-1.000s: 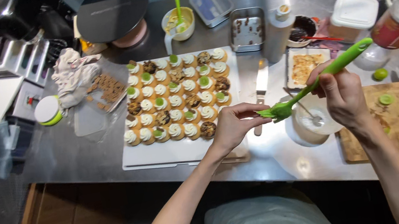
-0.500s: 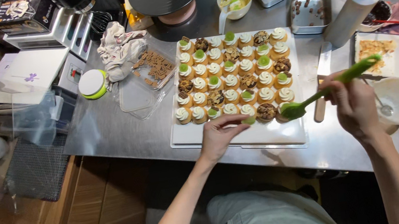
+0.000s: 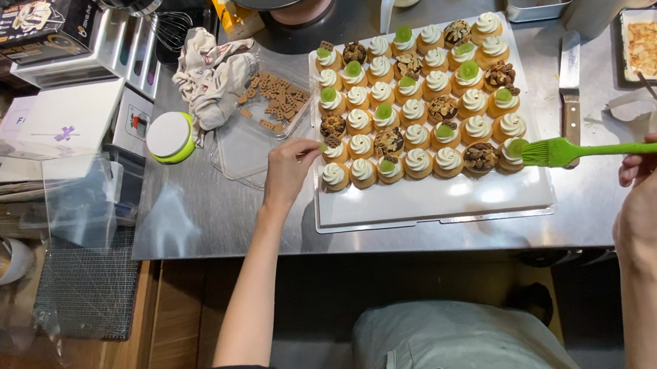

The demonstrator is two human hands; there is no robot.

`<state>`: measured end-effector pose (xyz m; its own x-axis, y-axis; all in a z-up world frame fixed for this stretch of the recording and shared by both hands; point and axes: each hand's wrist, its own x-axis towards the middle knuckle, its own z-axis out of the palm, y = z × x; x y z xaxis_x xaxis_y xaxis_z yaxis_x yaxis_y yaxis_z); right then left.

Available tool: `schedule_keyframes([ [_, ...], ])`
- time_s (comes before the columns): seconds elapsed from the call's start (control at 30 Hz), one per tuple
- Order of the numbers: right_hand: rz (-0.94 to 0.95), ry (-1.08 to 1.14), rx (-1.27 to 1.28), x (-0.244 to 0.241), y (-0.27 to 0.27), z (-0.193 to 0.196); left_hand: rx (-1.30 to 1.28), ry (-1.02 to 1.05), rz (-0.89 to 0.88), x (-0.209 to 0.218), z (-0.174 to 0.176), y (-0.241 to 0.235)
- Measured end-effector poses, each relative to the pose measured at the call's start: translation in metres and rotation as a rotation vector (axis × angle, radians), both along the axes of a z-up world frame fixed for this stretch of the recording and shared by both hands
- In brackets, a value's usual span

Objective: The person decorates a tray of small pastries by placing lime slices on top of the cream. They use a green silicone brush to pick up the slices and a knife to cut the limes on a wooden cutting board.

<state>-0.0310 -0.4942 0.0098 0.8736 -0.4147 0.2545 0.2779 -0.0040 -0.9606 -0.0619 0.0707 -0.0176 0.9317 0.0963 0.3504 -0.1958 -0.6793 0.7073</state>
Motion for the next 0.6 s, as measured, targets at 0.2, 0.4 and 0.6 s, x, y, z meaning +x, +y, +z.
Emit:
schedule_keyframes([
  [0.2,-0.066,0.010,0.003,-0.011,-0.010,-0.004,0.119,0.019,-0.065,0.029,-0.034,0.011],
  [0.4,-0.142,0.001,0.039,-0.019,-0.018,-0.008,0.219,0.038,-0.128,0.039,-0.070,0.019],
  [0.6,-0.172,-0.007,0.034,-0.022,-0.022,-0.009,0.309,0.003,-0.129,0.043,-0.080,0.022],
])
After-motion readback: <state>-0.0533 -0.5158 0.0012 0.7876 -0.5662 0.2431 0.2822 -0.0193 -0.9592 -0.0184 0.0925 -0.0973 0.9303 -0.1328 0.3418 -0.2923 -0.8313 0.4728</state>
